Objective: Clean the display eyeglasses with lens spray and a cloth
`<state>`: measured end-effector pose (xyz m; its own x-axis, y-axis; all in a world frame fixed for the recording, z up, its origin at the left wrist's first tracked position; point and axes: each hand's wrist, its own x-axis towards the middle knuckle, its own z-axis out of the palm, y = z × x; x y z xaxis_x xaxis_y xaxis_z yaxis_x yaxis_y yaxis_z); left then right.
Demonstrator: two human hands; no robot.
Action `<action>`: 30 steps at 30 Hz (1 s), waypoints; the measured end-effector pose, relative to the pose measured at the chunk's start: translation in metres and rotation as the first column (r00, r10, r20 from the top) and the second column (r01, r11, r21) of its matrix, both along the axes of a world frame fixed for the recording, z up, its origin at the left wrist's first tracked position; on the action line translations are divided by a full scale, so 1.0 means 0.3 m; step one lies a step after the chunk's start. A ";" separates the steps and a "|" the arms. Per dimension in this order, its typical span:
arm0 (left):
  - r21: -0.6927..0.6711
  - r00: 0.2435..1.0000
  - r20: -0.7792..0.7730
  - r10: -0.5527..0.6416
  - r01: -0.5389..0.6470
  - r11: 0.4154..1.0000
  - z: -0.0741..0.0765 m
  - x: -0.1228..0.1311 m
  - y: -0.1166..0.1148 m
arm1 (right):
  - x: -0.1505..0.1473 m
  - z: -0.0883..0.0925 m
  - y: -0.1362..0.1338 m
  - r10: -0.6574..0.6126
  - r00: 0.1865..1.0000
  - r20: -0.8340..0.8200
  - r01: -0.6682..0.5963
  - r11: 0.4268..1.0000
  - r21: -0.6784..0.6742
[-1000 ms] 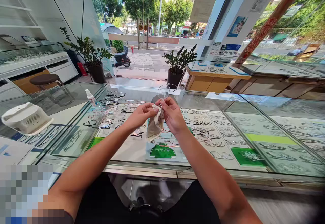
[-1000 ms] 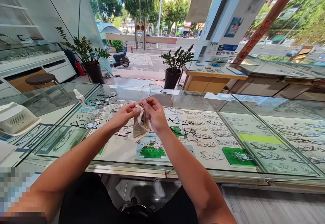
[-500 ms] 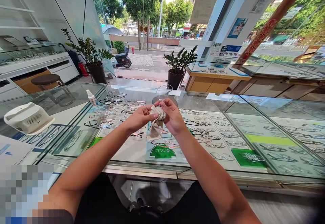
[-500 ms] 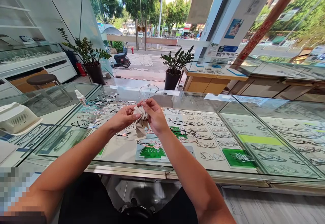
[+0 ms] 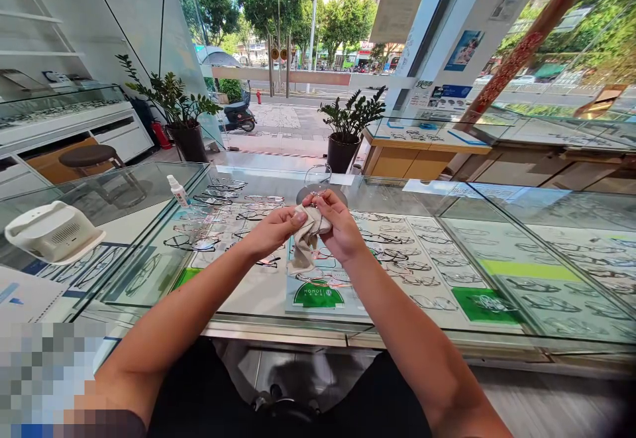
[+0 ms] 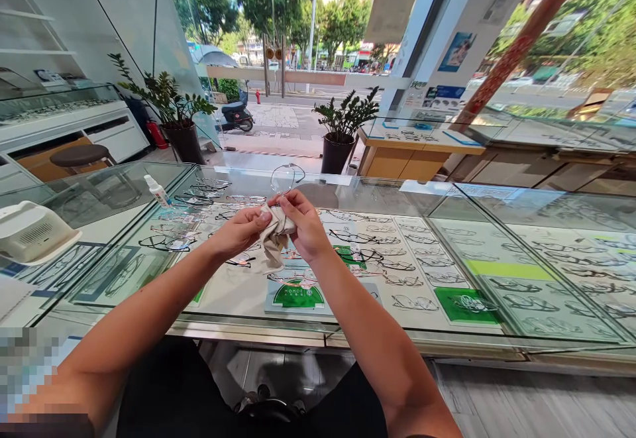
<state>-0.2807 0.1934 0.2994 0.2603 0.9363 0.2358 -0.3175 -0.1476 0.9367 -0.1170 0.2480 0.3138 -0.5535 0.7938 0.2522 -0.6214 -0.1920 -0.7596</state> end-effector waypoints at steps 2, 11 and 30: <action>0.014 1.000 -0.006 -0.020 0.020 1.000 0.011 -0.003 -0.005 | 0.003 0.002 -0.002 0.010 1.000 0.007 -0.010 1.000 -0.007; -0.033 0.997 0.009 0.081 -0.081 0.996 0.022 0.008 -0.013 | 0.010 0.003 -0.010 0.010 0.999 0.039 -0.010 1.000 -0.002; -0.037 0.994 -0.108 0.026 -0.030 0.999 0.036 0.007 -0.020 | 0.010 0.006 -0.012 -0.013 1.000 0.028 0.013 1.000 0.023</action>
<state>-0.2785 0.1875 0.3101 0.2554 0.9514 0.1718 -0.2106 -0.1186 0.9703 -0.1140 0.2445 0.3156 -0.5502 0.7951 0.2550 -0.6019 -0.1660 -0.7811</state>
